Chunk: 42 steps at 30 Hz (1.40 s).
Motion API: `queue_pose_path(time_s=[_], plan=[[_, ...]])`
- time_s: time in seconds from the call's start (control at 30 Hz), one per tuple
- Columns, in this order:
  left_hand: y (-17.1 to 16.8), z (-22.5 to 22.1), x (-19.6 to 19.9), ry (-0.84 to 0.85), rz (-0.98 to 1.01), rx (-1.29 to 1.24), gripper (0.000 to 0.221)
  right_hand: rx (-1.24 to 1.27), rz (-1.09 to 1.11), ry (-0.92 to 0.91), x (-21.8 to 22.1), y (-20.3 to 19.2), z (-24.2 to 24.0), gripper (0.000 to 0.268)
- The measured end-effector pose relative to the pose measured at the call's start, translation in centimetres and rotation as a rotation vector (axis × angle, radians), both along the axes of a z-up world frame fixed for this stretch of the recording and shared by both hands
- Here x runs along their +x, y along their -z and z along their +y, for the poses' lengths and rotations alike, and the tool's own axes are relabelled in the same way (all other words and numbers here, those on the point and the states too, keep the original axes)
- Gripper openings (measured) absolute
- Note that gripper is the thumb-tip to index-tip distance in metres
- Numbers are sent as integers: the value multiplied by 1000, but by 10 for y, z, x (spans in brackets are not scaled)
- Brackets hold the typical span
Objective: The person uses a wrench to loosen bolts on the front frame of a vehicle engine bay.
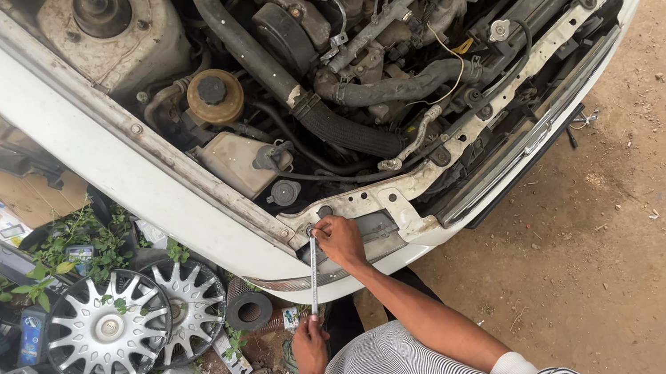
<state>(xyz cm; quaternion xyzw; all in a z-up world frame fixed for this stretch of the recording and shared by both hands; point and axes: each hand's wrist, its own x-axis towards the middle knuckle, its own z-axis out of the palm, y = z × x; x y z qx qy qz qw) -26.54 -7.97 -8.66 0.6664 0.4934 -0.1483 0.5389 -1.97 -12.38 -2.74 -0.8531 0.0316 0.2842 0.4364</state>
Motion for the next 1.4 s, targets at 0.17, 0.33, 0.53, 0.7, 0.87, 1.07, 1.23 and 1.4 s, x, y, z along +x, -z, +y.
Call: queue_pose_path(time_s=[0.17,0.33,0.53,0.7,0.87,1.07,1.23,1.4], plan=[[-16,33,6,-52,101,5,43,-180,-153,-174,10,-14,5,10],[-39,72,21,-252,-47,125,37,-371,-151,-308,23,-13,13,4],[-60,141,82,-287,-48,318,32,-282,163,-107,21,-12,7,15],[-68,182,156,-73,-138,604,38,-162,381,203,7,-16,11,20],[-97,169,249,116,-308,734,30,-31,393,350,-3,-24,11,17],[-126,108,321,396,-428,832,26,-110,397,316,-3,-29,13,22],[-105,36,350,753,-405,814,11,-160,277,300,-16,17,11,30],[-49,-65,327,1403,-276,919,21,136,296,362,-37,54,10,41]])
